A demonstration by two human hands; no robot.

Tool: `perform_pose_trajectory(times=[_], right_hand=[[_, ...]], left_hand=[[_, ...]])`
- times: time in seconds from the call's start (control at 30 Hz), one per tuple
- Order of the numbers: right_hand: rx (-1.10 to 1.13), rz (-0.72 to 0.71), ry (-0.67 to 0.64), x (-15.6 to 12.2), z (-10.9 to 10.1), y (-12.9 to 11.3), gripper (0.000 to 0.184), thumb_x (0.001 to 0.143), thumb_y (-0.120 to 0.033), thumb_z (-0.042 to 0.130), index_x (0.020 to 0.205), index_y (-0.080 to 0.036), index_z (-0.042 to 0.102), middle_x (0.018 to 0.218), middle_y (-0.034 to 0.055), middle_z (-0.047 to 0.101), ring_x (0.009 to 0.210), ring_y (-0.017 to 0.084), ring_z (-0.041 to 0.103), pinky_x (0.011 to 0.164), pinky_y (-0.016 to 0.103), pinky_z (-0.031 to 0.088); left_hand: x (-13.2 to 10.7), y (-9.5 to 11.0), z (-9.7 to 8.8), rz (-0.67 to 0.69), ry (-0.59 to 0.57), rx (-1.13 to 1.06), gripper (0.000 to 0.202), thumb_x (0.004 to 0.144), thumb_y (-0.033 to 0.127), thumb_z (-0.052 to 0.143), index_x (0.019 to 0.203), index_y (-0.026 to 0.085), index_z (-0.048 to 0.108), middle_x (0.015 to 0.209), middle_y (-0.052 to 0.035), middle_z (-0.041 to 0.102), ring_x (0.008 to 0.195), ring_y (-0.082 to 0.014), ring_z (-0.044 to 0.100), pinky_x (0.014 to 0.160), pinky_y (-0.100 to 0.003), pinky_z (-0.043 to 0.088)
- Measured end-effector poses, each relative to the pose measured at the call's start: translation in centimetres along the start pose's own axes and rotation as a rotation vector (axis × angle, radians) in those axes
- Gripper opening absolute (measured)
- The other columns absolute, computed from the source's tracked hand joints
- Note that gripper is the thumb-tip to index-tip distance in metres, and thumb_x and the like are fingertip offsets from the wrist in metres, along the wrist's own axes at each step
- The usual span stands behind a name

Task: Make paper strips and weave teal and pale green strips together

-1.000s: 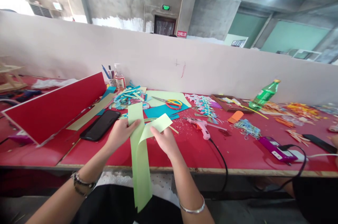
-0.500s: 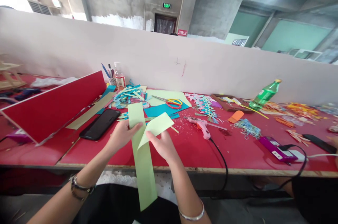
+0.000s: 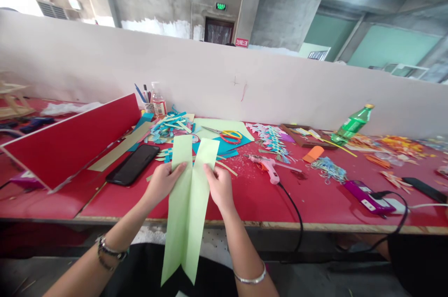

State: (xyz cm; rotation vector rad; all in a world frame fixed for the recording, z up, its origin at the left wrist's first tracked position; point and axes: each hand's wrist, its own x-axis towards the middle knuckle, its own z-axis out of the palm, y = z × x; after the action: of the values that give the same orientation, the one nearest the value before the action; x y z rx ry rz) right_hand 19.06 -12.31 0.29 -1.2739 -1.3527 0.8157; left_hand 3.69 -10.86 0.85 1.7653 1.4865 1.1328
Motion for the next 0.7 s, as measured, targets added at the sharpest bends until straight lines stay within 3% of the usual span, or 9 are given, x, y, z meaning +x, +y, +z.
perform_pose_trajectory(times=[0.2, 0.37, 0.43, 0.5, 0.63, 0.7], right_hand=[[-0.08, -0.024, 0.09, 0.6, -0.3, 1.1, 0.042, 0.071, -0.052, 0.047, 0.049, -0.017, 0.038, 0.044, -0.0048, 0.032, 0.044, 0.008, 0.031, 0.042, 0.021, 0.022], [-0.007, 0.033, 0.126, 1.4, 0.0, 1.7, 0.042, 0.07, -0.055, 0.045, 0.058, -0.016, 0.052, 0.049, -0.0004, 0.049, 0.049, 0.013, 0.043, 0.043, 0.022, 0.03], [0.028, 0.051, 0.13, 1.6, -0.1, 1.6, 0.043, 0.068, -0.056, 0.046, 0.065, -0.015, 0.057, 0.055, 0.002, 0.056, 0.054, 0.016, 0.05, 0.046, 0.023, 0.035], [0.065, 0.081, 0.088, 1.3, -0.3, 1.2, 0.041, 0.067, -0.054, 0.049, 0.072, -0.015, 0.06, 0.064, 0.0043, 0.062, 0.063, 0.019, 0.056, 0.051, 0.025, 0.04], [0.072, 0.135, -0.086, -0.4, -0.8, -0.2, 0.034, 0.063, -0.046, 0.058, 0.082, -0.017, 0.063, 0.086, 0.0074, 0.066, 0.085, 0.023, 0.058, 0.069, 0.029, 0.045], [0.067, 0.126, -0.153, -1.2, -0.8, -0.6, 0.033, 0.063, -0.042, 0.059, 0.086, -0.019, 0.063, 0.092, 0.0066, 0.065, 0.09, 0.023, 0.057, 0.074, 0.03, 0.044]], left_hand=[[0.6, 0.0, -0.9, -0.068, -0.018, -0.078, 0.04, 0.072, 0.049, 0.043, 0.055, 0.014, 0.048, 0.049, 0.0014, 0.047, 0.046, -0.01, 0.04, 0.041, -0.02, 0.026], [-0.4, 0.6, -1.0, -0.049, -0.35, -0.367, 0.032, 0.072, 0.043, 0.048, 0.082, 0.015, 0.058, 0.079, -0.0049, 0.062, 0.073, -0.0168, 0.055, 0.061, -0.022, 0.04], [-0.8, 0.3, -0.7, -0.054, -0.442, -0.374, 0.03, 0.072, 0.041, 0.048, 0.081, 0.014, 0.059, 0.079, -0.0054, 0.062, 0.073, -0.0176, 0.055, 0.061, -0.023, 0.04], [-0.9, -0.2, -0.3, -0.052, -0.385, -0.259, 0.029, 0.073, 0.041, 0.045, 0.071, 0.014, 0.057, 0.065, -0.0031, 0.059, 0.061, -0.0157, 0.053, 0.053, -0.022, 0.036], [-0.8, -0.6, 0.3, 0.027, 0.003, 0.17, 0.033, 0.075, 0.04, 0.04, 0.05, 0.018, 0.037, 0.043, 0.0047, 0.033, 0.042, -0.0097, 0.032, 0.043, -0.022, 0.017], [-0.8, -0.3, 0.3, 0.06, 0.098, 0.274, 0.034, 0.076, 0.039, 0.039, 0.05, 0.019, 0.03, 0.042, 0.0056, 0.028, 0.042, -0.009, 0.028, 0.044, -0.022, 0.015]])
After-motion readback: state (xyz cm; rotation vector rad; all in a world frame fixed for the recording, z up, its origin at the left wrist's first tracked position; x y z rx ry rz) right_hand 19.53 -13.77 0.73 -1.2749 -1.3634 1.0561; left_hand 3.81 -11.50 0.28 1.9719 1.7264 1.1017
